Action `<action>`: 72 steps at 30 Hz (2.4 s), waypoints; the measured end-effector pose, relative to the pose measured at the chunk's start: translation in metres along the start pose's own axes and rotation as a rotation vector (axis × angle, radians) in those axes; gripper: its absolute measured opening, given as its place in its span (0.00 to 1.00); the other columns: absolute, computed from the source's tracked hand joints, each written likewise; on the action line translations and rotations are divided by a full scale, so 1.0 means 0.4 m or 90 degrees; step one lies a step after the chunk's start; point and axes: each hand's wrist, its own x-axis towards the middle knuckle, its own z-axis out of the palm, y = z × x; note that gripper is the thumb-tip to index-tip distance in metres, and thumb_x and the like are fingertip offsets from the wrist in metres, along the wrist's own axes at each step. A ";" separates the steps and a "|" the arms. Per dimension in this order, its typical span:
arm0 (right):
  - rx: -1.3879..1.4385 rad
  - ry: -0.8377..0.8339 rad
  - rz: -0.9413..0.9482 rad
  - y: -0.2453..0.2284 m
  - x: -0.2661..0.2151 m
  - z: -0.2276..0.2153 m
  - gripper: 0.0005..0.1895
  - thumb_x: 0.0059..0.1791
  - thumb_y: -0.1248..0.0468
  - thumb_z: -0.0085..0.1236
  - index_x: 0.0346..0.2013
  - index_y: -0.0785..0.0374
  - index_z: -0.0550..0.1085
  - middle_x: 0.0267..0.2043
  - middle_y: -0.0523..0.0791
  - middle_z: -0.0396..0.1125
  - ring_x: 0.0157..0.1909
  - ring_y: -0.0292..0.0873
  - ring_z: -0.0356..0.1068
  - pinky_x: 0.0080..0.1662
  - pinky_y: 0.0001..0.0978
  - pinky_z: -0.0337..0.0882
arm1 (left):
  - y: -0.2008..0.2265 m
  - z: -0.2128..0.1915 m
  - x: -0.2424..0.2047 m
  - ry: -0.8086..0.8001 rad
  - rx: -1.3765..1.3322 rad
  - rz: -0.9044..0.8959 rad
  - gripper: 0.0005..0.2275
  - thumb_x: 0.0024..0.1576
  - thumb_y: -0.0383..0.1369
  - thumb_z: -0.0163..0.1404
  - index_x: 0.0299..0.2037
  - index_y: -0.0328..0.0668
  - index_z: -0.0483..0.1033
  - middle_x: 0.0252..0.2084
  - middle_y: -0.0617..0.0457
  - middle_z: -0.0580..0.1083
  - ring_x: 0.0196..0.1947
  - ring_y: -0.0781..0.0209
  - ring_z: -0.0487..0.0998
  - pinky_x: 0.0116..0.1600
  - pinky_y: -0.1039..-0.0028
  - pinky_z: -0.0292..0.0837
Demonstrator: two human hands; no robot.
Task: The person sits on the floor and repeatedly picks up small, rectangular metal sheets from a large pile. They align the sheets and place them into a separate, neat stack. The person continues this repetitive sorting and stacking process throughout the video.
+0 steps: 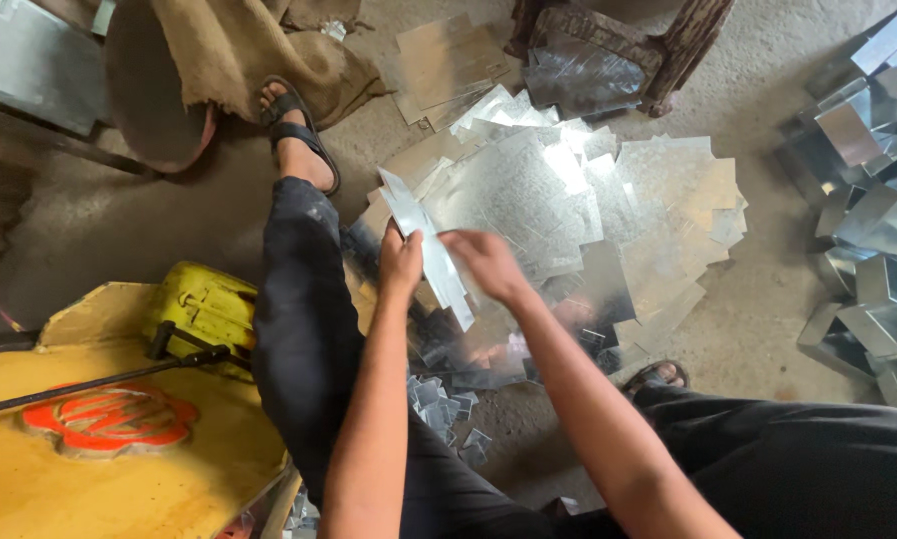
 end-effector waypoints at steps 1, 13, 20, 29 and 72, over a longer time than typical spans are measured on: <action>0.074 0.096 0.075 0.027 -0.017 -0.016 0.17 0.56 0.55 0.49 0.52 0.61 0.78 0.54 0.51 0.73 0.54 0.52 0.74 0.52 0.46 0.73 | -0.007 0.004 -0.008 0.019 0.010 0.076 0.22 0.55 0.28 0.42 0.62 0.32 0.68 0.56 0.36 0.75 0.58 0.42 0.75 0.60 0.61 0.68; -0.519 0.227 0.449 0.234 -0.027 -0.161 0.69 0.39 0.27 0.64 0.79 0.50 0.36 0.81 0.57 0.18 0.80 0.64 0.19 0.69 0.76 0.32 | 0.101 -0.063 -0.032 0.037 0.260 0.047 0.15 0.57 0.27 0.44 0.54 0.34 0.70 0.49 0.31 0.77 0.52 0.31 0.74 0.55 0.49 0.68; -0.121 0.315 0.446 0.473 -0.103 -0.418 0.36 0.45 0.39 0.63 0.49 0.70 0.81 0.48 0.55 0.78 0.50 0.50 0.77 0.56 0.48 0.75 | 0.053 -0.035 -0.038 0.025 0.329 -0.021 0.12 0.59 0.32 0.47 0.47 0.31 0.72 0.44 0.31 0.78 0.49 0.31 0.76 0.53 0.49 0.69; -0.215 0.158 0.085 0.284 -0.065 -0.366 0.32 0.53 0.56 0.61 0.64 0.73 0.64 0.42 0.59 0.74 0.43 0.46 0.77 0.45 0.41 0.74 | 0.043 -0.041 -0.052 0.179 0.248 -0.032 0.15 0.64 0.38 0.45 0.44 0.30 0.78 0.43 0.32 0.78 0.47 0.30 0.76 0.51 0.49 0.69; -0.389 0.021 0.042 0.173 0.086 -0.472 0.37 0.50 0.48 0.68 0.65 0.67 0.67 0.52 0.62 0.71 0.50 0.58 0.73 0.48 0.47 0.72 | 0.104 0.018 -0.071 0.031 -0.193 0.165 0.41 0.46 0.10 0.36 0.75 0.47 0.48 0.77 0.42 0.53 0.78 0.45 0.50 0.75 0.65 0.48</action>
